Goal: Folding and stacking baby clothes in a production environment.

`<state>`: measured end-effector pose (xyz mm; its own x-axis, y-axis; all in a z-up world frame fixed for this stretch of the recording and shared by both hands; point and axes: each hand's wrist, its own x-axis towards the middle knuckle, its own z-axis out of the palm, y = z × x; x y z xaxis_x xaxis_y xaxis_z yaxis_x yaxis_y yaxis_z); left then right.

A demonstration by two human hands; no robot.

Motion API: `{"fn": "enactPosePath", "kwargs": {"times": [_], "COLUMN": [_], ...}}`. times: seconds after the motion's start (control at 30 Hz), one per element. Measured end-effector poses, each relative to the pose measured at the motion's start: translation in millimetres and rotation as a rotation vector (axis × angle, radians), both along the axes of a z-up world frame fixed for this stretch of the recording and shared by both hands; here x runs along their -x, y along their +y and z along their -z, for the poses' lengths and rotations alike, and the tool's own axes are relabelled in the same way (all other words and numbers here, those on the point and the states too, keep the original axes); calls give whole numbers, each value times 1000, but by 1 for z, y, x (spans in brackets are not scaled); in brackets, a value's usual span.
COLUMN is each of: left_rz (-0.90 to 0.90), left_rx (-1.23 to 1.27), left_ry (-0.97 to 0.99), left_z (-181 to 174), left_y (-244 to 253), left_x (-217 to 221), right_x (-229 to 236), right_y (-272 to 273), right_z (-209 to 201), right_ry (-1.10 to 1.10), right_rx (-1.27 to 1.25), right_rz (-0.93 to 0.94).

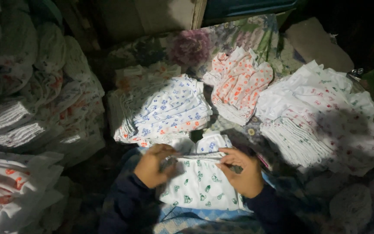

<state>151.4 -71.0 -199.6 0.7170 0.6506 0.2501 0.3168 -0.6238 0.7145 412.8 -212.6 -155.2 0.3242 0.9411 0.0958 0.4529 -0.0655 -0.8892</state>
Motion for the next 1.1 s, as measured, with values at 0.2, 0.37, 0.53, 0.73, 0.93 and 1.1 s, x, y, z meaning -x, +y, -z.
{"fn": "enactPosePath", "kwargs": {"times": [0.2,0.37,0.53,0.73,0.93,1.1], "left_rz": [329,291,206,217,199,193], "left_rx": [21,64,137,224,252,217], "left_ry": [-286,-267,-229,-219,-280,-298], "left_z": [-49,-35,-24,-27,-31,-31], "left_y": [-49,-60,-68,-70,-71,-71], "left_x": [-57,-61,-52,-48,-56,-59], "right_x": [18,6,-8,-12,3,12], "right_y": [-10,-14,-4,8,0,-11], "right_z": [-22,-16,4,32,11,11], "right_ry": [-1,131,-125,-351,-390,-15], "right_rx": [-17,54,12,-6,-174,-72], "right_rz": [-2,-22,49,56,28,24]}}
